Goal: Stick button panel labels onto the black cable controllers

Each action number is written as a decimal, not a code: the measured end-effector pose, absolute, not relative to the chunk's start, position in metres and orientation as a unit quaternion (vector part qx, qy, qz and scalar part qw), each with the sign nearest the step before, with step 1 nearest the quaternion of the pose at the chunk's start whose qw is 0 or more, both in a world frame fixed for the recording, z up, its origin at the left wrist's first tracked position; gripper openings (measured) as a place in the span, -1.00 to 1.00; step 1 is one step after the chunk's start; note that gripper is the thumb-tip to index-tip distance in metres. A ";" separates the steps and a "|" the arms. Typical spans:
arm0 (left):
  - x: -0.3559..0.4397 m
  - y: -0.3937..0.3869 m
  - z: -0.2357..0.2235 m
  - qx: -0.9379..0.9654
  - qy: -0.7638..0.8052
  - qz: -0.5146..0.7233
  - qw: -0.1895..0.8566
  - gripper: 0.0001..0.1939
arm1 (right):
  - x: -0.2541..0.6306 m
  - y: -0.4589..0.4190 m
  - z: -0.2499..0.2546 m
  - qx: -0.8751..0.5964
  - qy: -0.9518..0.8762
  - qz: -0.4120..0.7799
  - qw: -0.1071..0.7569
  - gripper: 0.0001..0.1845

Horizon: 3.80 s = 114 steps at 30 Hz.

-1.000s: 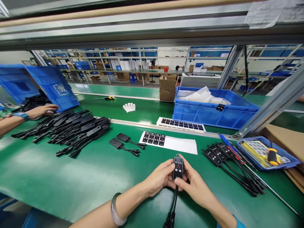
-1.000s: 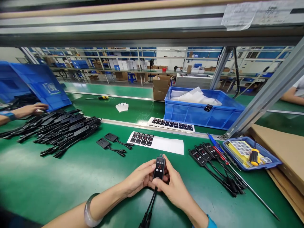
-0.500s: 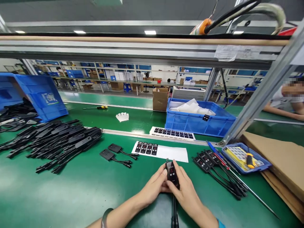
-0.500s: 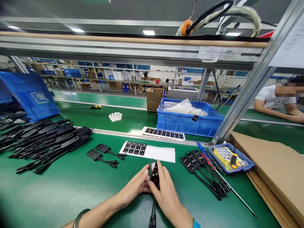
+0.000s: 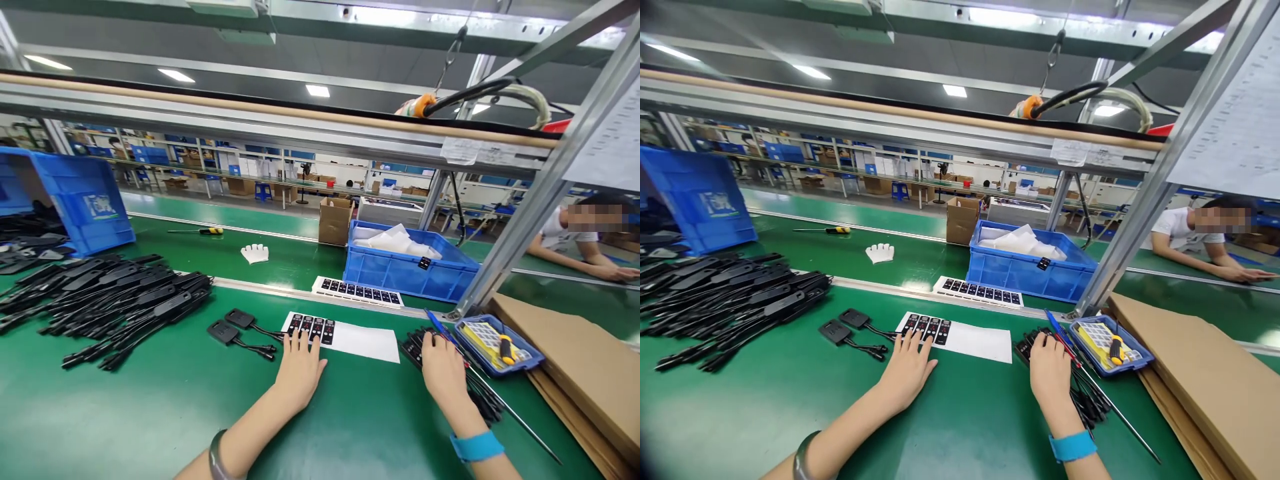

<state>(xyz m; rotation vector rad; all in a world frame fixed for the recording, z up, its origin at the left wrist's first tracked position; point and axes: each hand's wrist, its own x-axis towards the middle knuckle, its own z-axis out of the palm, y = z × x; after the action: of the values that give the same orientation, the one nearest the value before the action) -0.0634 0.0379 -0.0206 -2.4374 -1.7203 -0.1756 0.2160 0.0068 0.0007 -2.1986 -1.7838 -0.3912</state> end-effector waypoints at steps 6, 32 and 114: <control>-0.062 0.037 -0.028 -0.815 -0.572 -0.068 0.062 -0.53 | 0.167 0.054 -0.005 -0.656 -0.731 -0.040 0.183 -0.60; -0.180 0.098 0.032 -0.554 -0.801 -0.215 0.077 -0.42 | 0.143 -0.011 -0.015 -0.552 -0.653 0.140 0.499 -0.76; -0.039 -0.012 0.002 -0.460 -0.270 -0.230 -0.814 -0.56 | 0.126 -0.031 0.009 -0.547 -0.514 0.393 0.532 -0.78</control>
<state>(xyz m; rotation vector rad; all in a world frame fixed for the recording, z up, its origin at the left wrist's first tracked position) -0.0386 -0.0118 0.0022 -3.9934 -2.3473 -1.9960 0.1264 -0.0311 0.0090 -1.3050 -1.2253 0.9363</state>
